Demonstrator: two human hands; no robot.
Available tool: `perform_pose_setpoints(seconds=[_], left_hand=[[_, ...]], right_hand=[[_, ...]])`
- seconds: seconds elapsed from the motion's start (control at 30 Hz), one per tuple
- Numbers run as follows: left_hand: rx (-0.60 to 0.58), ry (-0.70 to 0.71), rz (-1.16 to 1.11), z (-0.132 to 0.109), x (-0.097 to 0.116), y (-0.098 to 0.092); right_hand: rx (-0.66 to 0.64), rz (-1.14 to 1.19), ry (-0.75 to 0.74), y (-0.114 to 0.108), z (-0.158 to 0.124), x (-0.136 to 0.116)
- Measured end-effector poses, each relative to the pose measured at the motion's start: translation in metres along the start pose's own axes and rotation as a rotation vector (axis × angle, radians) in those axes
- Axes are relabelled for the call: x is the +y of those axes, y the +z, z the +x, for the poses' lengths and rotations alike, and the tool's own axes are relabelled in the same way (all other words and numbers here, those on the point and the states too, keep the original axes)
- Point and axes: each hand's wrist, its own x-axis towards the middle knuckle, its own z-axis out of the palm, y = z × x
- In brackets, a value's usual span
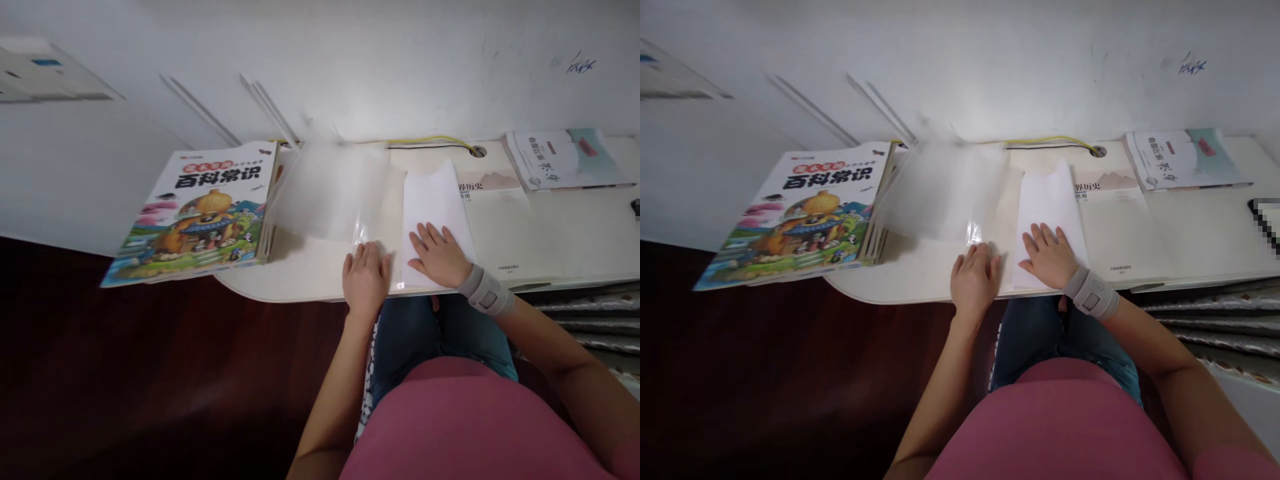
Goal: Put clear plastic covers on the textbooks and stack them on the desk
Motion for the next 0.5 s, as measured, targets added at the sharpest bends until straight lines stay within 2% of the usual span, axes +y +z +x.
perform_pose_setpoints(seconds=[0.1, 0.17, 0.3, 0.4, 0.5], left_hand=[[0.081, 0.021, 0.015, -0.003, 0.004, -0.003], [0.14, 0.111, -0.021, -0.011, 0.014, -0.005], [0.03, 0.417, -0.187, -0.034, 0.045, 0.0], [0.014, 0.432, -0.16, -0.043, 0.058, 0.011], [0.045, 0.413, -0.156, -0.043, 0.058, 0.019]], right_hand=[[0.013, 0.002, -0.005, 0.001, -0.003, -0.006], [0.003, -0.012, -0.017, -0.002, -0.003, -0.006], [-0.057, -0.036, -0.125, -0.018, 0.005, 0.009], [-0.133, -0.036, -0.26, -0.031, 0.019, 0.029], [-0.158, -0.066, -0.294, -0.033, 0.039, 0.048]])
